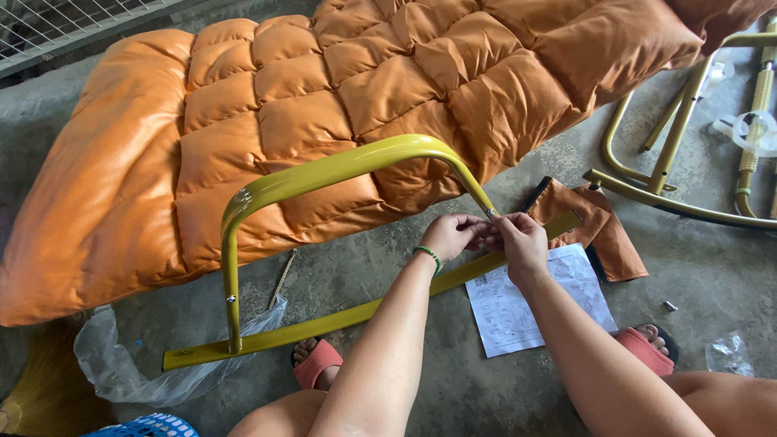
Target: The person attaches a yellow metal frame to an orange cushioned seat using bolts and nuts. They tighten fasteners at multiple points, flip the seat to access the underside, and reattach frame sections to complete the assembly.
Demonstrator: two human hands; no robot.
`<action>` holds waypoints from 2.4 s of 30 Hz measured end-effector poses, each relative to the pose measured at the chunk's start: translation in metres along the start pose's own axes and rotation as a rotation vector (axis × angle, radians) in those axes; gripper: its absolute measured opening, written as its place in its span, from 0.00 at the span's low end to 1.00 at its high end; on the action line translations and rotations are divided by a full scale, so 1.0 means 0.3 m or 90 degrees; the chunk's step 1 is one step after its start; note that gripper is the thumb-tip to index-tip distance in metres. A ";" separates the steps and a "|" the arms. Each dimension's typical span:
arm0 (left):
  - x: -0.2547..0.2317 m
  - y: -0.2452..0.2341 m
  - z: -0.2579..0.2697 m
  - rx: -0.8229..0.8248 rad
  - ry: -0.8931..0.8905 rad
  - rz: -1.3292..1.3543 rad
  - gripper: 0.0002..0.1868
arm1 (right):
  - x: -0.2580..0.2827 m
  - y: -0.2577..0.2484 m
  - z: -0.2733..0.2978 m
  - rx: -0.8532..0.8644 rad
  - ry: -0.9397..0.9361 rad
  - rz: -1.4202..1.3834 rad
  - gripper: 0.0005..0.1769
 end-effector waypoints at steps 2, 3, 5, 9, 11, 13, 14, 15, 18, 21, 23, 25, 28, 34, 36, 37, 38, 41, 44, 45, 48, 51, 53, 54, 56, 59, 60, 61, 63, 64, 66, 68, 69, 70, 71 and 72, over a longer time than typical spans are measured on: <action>-0.006 -0.005 0.010 0.007 0.005 0.000 0.11 | 0.004 0.006 0.002 -0.011 0.001 0.022 0.08; -0.010 -0.008 0.017 0.011 0.006 -0.001 0.11 | 0.004 0.011 0.005 -0.018 0.000 0.037 0.08; -0.025 -0.011 0.024 0.007 0.005 0.019 0.11 | 0.005 0.018 0.005 -0.023 0.009 0.054 0.09; -0.094 -0.022 0.033 -0.024 -0.009 -0.011 0.12 | 0.017 0.025 -0.017 0.025 0.068 -0.046 0.09; -0.140 -0.028 0.044 -0.026 -0.001 -0.102 0.12 | 0.019 0.025 -0.025 0.048 0.108 -0.105 0.08; -0.181 -0.020 0.061 -0.038 0.016 -0.181 0.11 | 0.016 0.019 -0.024 0.045 0.149 -0.120 0.05; -0.198 -0.016 0.069 -0.050 0.029 -0.214 0.11 | 0.016 0.016 -0.021 0.041 0.142 -0.110 0.05; -0.214 -0.013 0.075 -0.063 0.042 -0.247 0.11 | 0.016 0.016 -0.019 0.038 0.135 -0.099 0.05; -0.232 -0.008 0.085 -0.078 0.034 -0.248 0.10 | 0.012 0.022 -0.010 0.027 0.111 -0.062 0.06; -0.217 -0.010 0.085 -0.055 -0.016 -0.197 0.11 | 0.013 0.022 -0.001 0.015 0.060 0.037 0.09; -0.209 -0.011 0.078 -0.044 -0.011 -0.198 0.11 | 0.023 0.022 0.000 0.015 0.027 0.089 0.11; -0.202 -0.011 0.070 -0.038 -0.011 -0.215 0.11 | 0.030 0.025 0.000 0.020 0.008 0.103 0.12; -0.190 -0.014 0.055 -0.026 -0.020 -0.225 0.10 | 0.027 0.024 -0.004 0.012 0.037 0.076 0.11; -0.167 -0.010 0.050 -0.009 -0.054 -0.175 0.10 | 0.008 0.013 -0.004 0.006 0.045 0.088 0.12; -0.179 -0.012 0.054 -0.026 -0.049 -0.193 0.09 | 0.015 0.020 -0.008 0.004 0.048 0.097 0.12; -0.184 -0.009 0.059 -0.024 -0.058 -0.180 0.09 | 0.019 0.020 -0.003 0.002 0.051 0.101 0.12; -0.189 -0.007 0.062 -0.022 -0.067 -0.166 0.09 | 0.025 0.022 0.000 0.001 0.044 0.111 0.12; -0.197 0.007 0.073 -0.032 -0.068 -0.176 0.10 | 0.055 0.032 0.016 -0.006 0.019 0.172 0.13; -0.186 0.019 0.076 -0.045 -0.058 -0.187 0.10 | 0.096 0.041 0.037 -0.016 -0.004 0.257 0.14; -0.178 0.022 0.073 -0.048 -0.055 -0.186 0.10 | 0.109 0.045 0.043 -0.018 -0.007 0.262 0.14; -0.151 0.020 0.059 -0.020 -0.062 -0.105 0.10 | 0.134 0.054 0.050 -0.026 -0.010 0.348 0.15; -0.132 0.026 0.058 -0.018 -0.063 -0.128 0.10 | 0.121 0.049 0.048 -0.034 -0.013 0.419 0.14; -0.136 0.031 0.068 -0.076 -0.042 -0.209 0.10 | 0.100 0.041 0.039 -0.026 -0.030 0.389 0.13; -0.144 0.031 0.073 -0.106 -0.031 -0.250 0.10 | 0.084 0.037 0.036 -0.017 -0.046 0.344 0.13; -0.160 0.024 0.084 -0.101 -0.016 -0.265 0.10 | 0.041 0.032 0.034 -0.002 -0.071 0.255 0.12; -0.189 0.023 0.086 -0.078 0.012 -0.261 0.11 | 0.001 0.016 0.032 -0.006 -0.103 0.171 0.11; -0.196 0.024 0.085 -0.069 0.022 -0.256 0.11 | -0.004 0.010 0.032 -0.017 -0.114 0.170 0.11; -0.199 0.026 0.082 -0.067 0.009 -0.261 0.11 | -0.001 0.008 0.031 -0.026 -0.126 0.168 0.11; -0.198 0.027 0.072 -0.064 -0.018 -0.273 0.10 | 0.011 0.010 0.027 -0.019 -0.115 0.179 0.12; -0.194 0.024 0.066 -0.061 -0.019 -0.267 0.10 | 0.022 0.012 0.027 -0.016 -0.109 0.185 0.12; -0.177 0.016 0.052 -0.054 -0.023 -0.255 0.10 | 0.044 0.019 0.030 -0.015 -0.119 0.258 0.12; -0.151 0.006 0.043 0.001 -0.025 -0.173 0.10 | 0.054 0.019 0.047 -0.014 -0.126 0.307 0.12; -0.139 0.002 0.038 0.027 -0.027 -0.131 0.10 | 0.058 0.022 0.049 -0.011 -0.130 0.318 0.13; -0.128 -0.003 0.035 0.022 -0.032 -0.119 0.10 | 0.062 0.025 0.049 -0.008 -0.134 0.328 0.14; -0.120 -0.007 0.030 0.018 -0.035 -0.108 0.10 | 0.066 0.028 0.043 -0.006 -0.131 0.314 0.14; -0.114 -0.009 0.028 0.013 -0.037 -0.097 0.10 | 0.072 0.028 0.035 -0.004 -0.128 0.299 0.14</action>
Point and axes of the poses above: each hand's wrist, its own z-axis away from the middle knuckle, its own y-axis out of the palm, x = y × z, the point moved 2 cm from there along -z, towards the middle knuckle, and after that the axes turned 1 degree about -y, right-handed, at the moved point
